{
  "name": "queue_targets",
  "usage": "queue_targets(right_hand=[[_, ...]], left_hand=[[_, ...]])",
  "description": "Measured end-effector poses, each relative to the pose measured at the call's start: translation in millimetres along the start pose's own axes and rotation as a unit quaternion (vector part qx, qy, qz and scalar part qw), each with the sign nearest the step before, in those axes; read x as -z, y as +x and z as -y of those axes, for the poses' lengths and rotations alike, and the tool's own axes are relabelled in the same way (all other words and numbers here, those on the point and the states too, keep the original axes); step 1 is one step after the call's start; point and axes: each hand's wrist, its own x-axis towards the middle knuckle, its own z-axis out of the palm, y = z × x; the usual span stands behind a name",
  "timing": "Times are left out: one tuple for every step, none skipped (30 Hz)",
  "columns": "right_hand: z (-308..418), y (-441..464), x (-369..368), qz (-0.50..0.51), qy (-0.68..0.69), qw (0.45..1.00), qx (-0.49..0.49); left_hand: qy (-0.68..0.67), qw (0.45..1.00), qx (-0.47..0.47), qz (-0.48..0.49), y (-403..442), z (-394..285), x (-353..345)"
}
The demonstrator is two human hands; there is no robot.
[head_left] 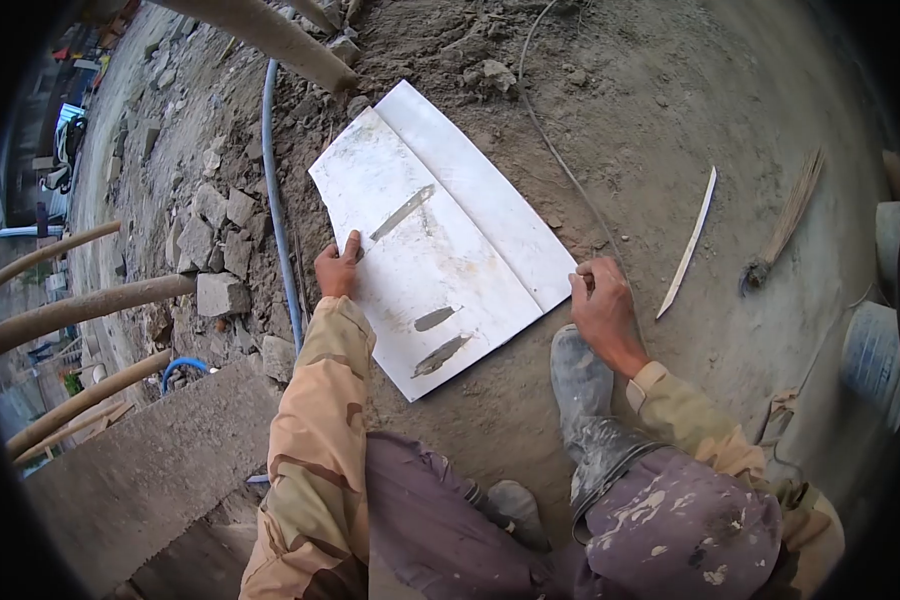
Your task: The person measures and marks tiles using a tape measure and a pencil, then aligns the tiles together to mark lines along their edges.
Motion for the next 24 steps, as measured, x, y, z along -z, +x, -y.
queue_targets(right_hand=[[-7.2, -1.3, 1.3, -0.008, -0.025, 1.0, 0.002], [-12.0, -0.8, 2.2, -0.016, -0.05, 0.999, 0.005], [-14.8, 3.1, 2.1, -0.017, -0.05, 0.999, 0.008], [-16.9, 9.8, 1.9, -0.035, -0.09, 0.995, 0.029], [-17.2, 16.4, 2.0, -0.054, -0.131, 0.989, 0.05], [-17.5, 21.5, -1.9, -0.056, -0.129, 0.989, 0.052], [-17.6, 26.7, -6.9, -0.01, -0.143, 0.989, 0.033], [-16.6, 32.1, -10.7, 0.036, -0.158, 0.987, 0.015], [-14.5, 35.7, -16.7, 0.037, -0.158, 0.987, 0.016], [-12.1, 36.9, -24.6, 0.039, -0.159, 0.986, 0.025], [-5.8, 38.7, -29.0, 0.041, -0.161, 0.985, 0.034], [0.2, 42.0, -31.5, 0.043, -0.163, 0.985, 0.034], [6.5, 43.2, -33.5, 0.048, -0.168, 0.984, 0.011], [10.7, 44.2, -33.3, 0.051, -0.174, 0.983, -0.01], [10.6, 44.5, -33.2, 0.051, -0.175, 0.983, -0.009], [10.7, 45.0, -33.2, 0.053, -0.17, 0.984, -0.025], [10.8, 45.7, -32.0, 0.056, -0.165, 0.984, -0.04], [10.8, 45.9, -29.7, 0.054, -0.167, 0.984, -0.038], [11.1, 43.5, -29.4, 0.061, -0.162, 0.983, -0.055], [9.8, 40.3, -29.8, 0.07, -0.156, 0.983, -0.072], [7.0, 37.7, -30.0, 0.071, -0.155, 0.983, -0.073], [2.4, 36.3, -29.1, 0.071, -0.147, 0.984, -0.073], [-1.3, 35.1, -28.8, 0.071, -0.14, 0.985, -0.074], [-3.8, 33.3, -30.4, 0.072, -0.14, 0.985, -0.076]], left_hand=[[0.001, 1.0, -0.001, 0.0, 2.2, 2.6, -0.3], [-0.008, 1.0, 0.005, 0.007, 4.7, 5.8, -0.3], [-0.018, 1.0, 0.01, 0.012, 7.5, 8.9, 0.2], [-0.019, 1.0, 0.008, 0.01, 9.5, 11.5, -0.3], [-0.019, 1.0, 0.012, 0.013, 9.1, 10.2, -1.0], [-0.017, 1.0, 0.016, 0.015, 9.3, 10.8, 0.1], [-0.017, 1.0, 0.016, 0.014, 10.0, 11.8, 0.8], [-0.025, 1.0, 0.006, 0.013, 10.7, 12.3, -0.3], [-0.032, 0.999, -0.003, 0.013, 11.2, 13.9, -0.8], [-0.032, 0.999, -0.001, 0.012, 11.2, 17.2, -0.5], [-0.028, 0.999, -0.002, 0.016, 9.3, 14.0, 0.4], [-0.023, 1.0, -0.003, 0.019, 7.8, 10.0, 0.9], [-0.022, 1.0, -0.001, 0.019, 4.5, 7.1, 2.1], [-0.01, 1.0, -0.005, 0.016, 3.9, 5.9, 2.0], [0.003, 1.0, -0.01, 0.013, 3.5, 4.3, 1.9], [0.0, 1.0, -0.01, 0.012, 2.0, 3.1, 2.9], [0.001, 1.0, -0.024, 0.016, 0.2, 3.3, 3.4], [0.003, 0.999, -0.04, 0.021, -0.2, 2.3, 2.6], [0.001, 0.999, -0.042, 0.021, 1.1, 2.1, 3.3], [0.029, 0.999, -0.031, 0.028, 2.5, 7.1, 3.9], [0.057, 0.998, -0.018, 0.036, 3.2, 13.1, 4.4], [0.059, 0.997, -0.018, 0.037, 4.0, 18.3, 2.5], [0.062, 0.997, -0.033, 0.019, 4.0, 21.6, -0.1], [0.065, 0.997, -0.046, 0.003, 3.5, 25.9, -1.8]])
